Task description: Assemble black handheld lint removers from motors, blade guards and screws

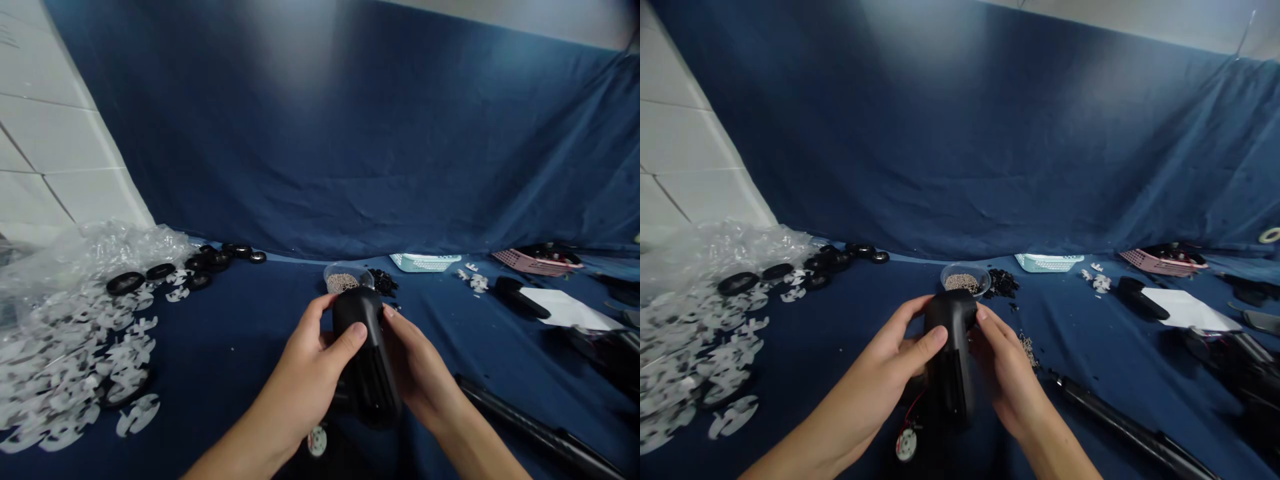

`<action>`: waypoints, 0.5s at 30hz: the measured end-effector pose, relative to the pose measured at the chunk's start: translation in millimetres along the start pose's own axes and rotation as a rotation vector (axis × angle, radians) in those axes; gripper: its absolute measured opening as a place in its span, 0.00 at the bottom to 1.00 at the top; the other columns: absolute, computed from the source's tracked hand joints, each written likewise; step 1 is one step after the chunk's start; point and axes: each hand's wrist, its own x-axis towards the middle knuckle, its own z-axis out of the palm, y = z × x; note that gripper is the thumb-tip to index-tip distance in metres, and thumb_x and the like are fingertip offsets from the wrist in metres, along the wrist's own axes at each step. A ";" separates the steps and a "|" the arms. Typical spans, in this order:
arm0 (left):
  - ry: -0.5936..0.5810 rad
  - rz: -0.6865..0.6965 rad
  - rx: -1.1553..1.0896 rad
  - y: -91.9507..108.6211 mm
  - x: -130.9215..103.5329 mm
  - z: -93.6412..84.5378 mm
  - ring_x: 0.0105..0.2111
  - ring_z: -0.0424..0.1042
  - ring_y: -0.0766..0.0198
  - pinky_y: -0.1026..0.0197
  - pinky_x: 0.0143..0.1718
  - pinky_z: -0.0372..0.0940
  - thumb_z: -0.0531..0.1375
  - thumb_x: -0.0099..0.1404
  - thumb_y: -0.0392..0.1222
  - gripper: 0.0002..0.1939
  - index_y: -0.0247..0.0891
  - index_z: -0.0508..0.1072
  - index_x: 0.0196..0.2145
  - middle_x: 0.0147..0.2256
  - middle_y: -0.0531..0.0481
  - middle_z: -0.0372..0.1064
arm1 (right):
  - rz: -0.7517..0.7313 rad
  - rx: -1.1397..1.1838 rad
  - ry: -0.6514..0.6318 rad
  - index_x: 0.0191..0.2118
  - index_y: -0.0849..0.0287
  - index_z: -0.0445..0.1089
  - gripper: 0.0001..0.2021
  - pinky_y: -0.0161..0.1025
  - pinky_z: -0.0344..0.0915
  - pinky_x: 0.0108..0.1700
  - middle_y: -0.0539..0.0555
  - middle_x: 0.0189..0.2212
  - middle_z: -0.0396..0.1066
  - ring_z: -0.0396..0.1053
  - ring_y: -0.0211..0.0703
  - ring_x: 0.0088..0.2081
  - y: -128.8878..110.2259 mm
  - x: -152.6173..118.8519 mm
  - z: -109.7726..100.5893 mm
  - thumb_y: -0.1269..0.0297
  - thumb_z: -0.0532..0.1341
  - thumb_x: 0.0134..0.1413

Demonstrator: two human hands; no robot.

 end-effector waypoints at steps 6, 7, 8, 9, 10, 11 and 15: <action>0.037 0.016 0.077 4.1 1.2 -1.6 0.41 0.75 0.52 0.50 0.44 0.67 0.62 0.60 0.55 0.28 0.47 0.61 0.56 0.40 0.44 0.74 | 0.091 0.120 0.039 0.45 0.61 0.74 0.16 0.41 0.65 0.49 0.56 0.43 0.75 0.71 0.49 0.46 -3.9 -1.4 6.5 0.56 0.64 0.55; 0.045 0.014 0.079 3.7 1.5 -2.1 0.39 0.76 0.52 0.50 0.43 0.67 0.62 0.60 0.55 0.29 0.46 0.62 0.55 0.39 0.44 0.75 | 0.101 0.126 0.041 0.44 0.61 0.74 0.15 0.41 0.66 0.48 0.56 0.42 0.75 0.72 0.49 0.45 -4.0 -1.4 7.3 0.56 0.63 0.55; 0.051 0.012 0.073 3.3 1.7 -2.6 0.38 0.76 0.52 0.50 0.42 0.68 0.63 0.59 0.55 0.29 0.45 0.62 0.55 0.37 0.44 0.75 | 0.113 0.129 0.042 0.43 0.61 0.74 0.15 0.40 0.66 0.47 0.56 0.40 0.76 0.72 0.49 0.44 -4.0 -1.3 8.2 0.56 0.63 0.55; 0.054 0.011 0.057 2.9 1.9 -3.0 0.36 0.76 0.52 0.50 0.41 0.69 0.63 0.59 0.54 0.29 0.43 0.62 0.55 0.36 0.44 0.75 | 0.125 0.129 0.042 0.42 0.61 0.74 0.14 0.40 0.67 0.45 0.55 0.39 0.76 0.73 0.48 0.42 -3.9 -1.1 8.9 0.56 0.63 0.55; 0.052 0.009 0.033 2.6 2.1 -3.4 0.36 0.77 0.52 0.50 0.39 0.69 0.63 0.59 0.54 0.29 0.42 0.63 0.54 0.36 0.43 0.75 | 0.138 0.126 0.038 0.41 0.60 0.74 0.13 0.39 0.67 0.44 0.55 0.38 0.76 0.73 0.47 0.41 -3.8 -0.8 9.6 0.56 0.62 0.56; 0.049 0.008 0.004 2.2 2.2 -3.8 0.35 0.77 0.52 0.51 0.38 0.70 0.63 0.59 0.53 0.28 0.40 0.63 0.53 0.36 0.42 0.75 | 0.151 0.119 0.031 0.41 0.60 0.74 0.13 0.39 0.67 0.44 0.54 0.37 0.76 0.74 0.46 0.39 -3.4 -0.5 10.2 0.56 0.61 0.56; 0.059 0.012 -0.059 0.5 2.6 -5.1 0.33 0.77 0.51 0.52 0.33 0.72 0.65 0.57 0.51 0.27 0.37 0.63 0.50 0.35 0.40 0.76 | 0.221 0.056 -0.017 0.43 0.62 0.73 0.18 0.42 0.70 0.40 0.56 0.32 0.77 0.75 0.49 0.35 1.0 0.6 11.0 0.52 0.58 0.59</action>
